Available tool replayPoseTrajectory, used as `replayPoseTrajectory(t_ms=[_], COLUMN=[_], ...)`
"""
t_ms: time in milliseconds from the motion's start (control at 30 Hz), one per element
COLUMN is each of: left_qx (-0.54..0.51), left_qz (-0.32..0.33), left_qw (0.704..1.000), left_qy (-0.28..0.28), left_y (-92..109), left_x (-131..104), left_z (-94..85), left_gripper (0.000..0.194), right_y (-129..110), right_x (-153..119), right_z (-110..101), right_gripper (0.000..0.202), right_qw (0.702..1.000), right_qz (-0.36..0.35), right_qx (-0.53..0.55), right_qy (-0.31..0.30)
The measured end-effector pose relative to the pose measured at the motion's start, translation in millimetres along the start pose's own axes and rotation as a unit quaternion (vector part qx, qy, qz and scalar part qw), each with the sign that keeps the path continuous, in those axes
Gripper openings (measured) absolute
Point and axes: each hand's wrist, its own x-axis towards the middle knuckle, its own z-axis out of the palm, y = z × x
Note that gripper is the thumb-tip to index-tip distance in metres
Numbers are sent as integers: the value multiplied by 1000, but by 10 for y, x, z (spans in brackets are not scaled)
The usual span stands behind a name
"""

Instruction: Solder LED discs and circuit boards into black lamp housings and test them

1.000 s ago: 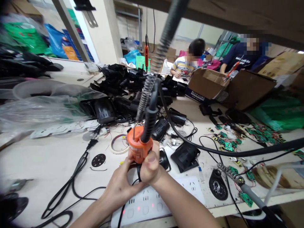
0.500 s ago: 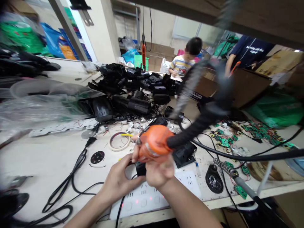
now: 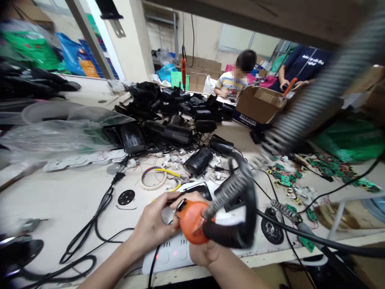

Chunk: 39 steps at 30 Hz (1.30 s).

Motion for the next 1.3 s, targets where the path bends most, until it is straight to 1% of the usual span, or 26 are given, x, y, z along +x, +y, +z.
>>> replayPoseTrajectory(t_ms=[133, 233, 367, 433, 500, 533, 567, 600, 633, 700, 733, 767, 833, 900, 967, 1000, 1033, 1067, 1100, 1133, 1167, 1200, 1233, 1300], left_qx=[-9, -7, 15, 36, 53, 58, 59, 60, 60, 59, 60, 61, 62, 61, 59, 59, 60, 63, 66, 69, 72, 74, 74, 76], left_qz=[-12, -19, -16, -27, -53, -70, -83, -93, -97, -97, -96, -97, -102, -109, -114, -114, -113, -111, -106, -98, -87, -73, -58, -37], left_qw=[1000, 1000, 1000, 999, 997, 996, 995, 994, 993, 992, 991, 991, 991, 991, 991, 991, 991, 991, 992, 993, 994, 995, 996, 996], left_qy=[4, 2, -9, -10, -10, -11, -14, -19, -28, -54, -64, -69, -64, -53, -42, -37, -32, -28, -24, -19, -15, -10, -5, 4], left_y=[21, 82, 189, 227, 244, 243, 237, 227, 215, 188, 175, 163, 145, 133, 124, 121, 117, 113, 108, 103, 98, 91, 84, 68], left_x=[5, 10, 23, 33, 38, 37, 33, 24, 11, -22, -40, -58, -88, -112, -131, -140, -148, -156, -163, -168, -173, -178, -182, -191], left_z=[-10, -17, 7, 29, 38, 33, 22, 6, -12, -46, -56, -59, -44, -10, 27, 44, 59, 71, 81, 89, 95, 100, 103, 109], left_gripper=[49, 46, 34, 29, 33, 37, 43, 47, 50, 55, 58, 60, 62, 61, 62, 62, 62, 62, 61, 60, 59, 58, 58, 59], right_y=[29, 26, -7, -85, -205, -267, -320, -355, -368, -334, -299, -265, -230, -258, -308, -315, -298, -253, -180, -86, 19, 124, 217, 340], right_x=[-23, -21, -39, -33, 24, 78, 149, 235, 328, 507, 576, 623, 635, 542, 374, 276, 178, 86, 6, -57, -99, -119, -120, -84], right_z=[-57, -57, -60, -135, -288, -392, -510, -640, -776, -1053, -1186, -1308, -1504, -1599, -1559, -1482, -1369, -1227, -1066, -898, -737, -592, -473, -320], right_gripper=[75, 70, 66, 70, 80, 86, 84, 82, 78, 66, 61, 59, 55, 51, 43, 42, 48, 52, 48, 44, 51, 69, 86, 104], right_qw=[996, 995, 993, 994, 997, 997, 994, 981, 953, 909, 888, 874, 853, 836, 811, 798, 780, 763, 770, 788, 805, 813, 806, 788], right_qz=[9, 17, -5, -12, -40, -67, -100, -140, -175, -215, -222, -221, -197, -164, -147, -147, -159, -175, -176, -165, -141, -97, -62, 6], right_qx=[70, 80, 98, 96, 64, 29, -14, -62, -122, -184, -222, -248, -303, -355, -402, -424, -444, -499, -520, -532, -543, -568, -588, -614], right_qy=[-58, -65, -65, -53, -32, -3, 34, 119, 217, 306, 335, 355, 376, 384, 398, 403, 412, 372, 324, 264, 193, 89, 22, -49])
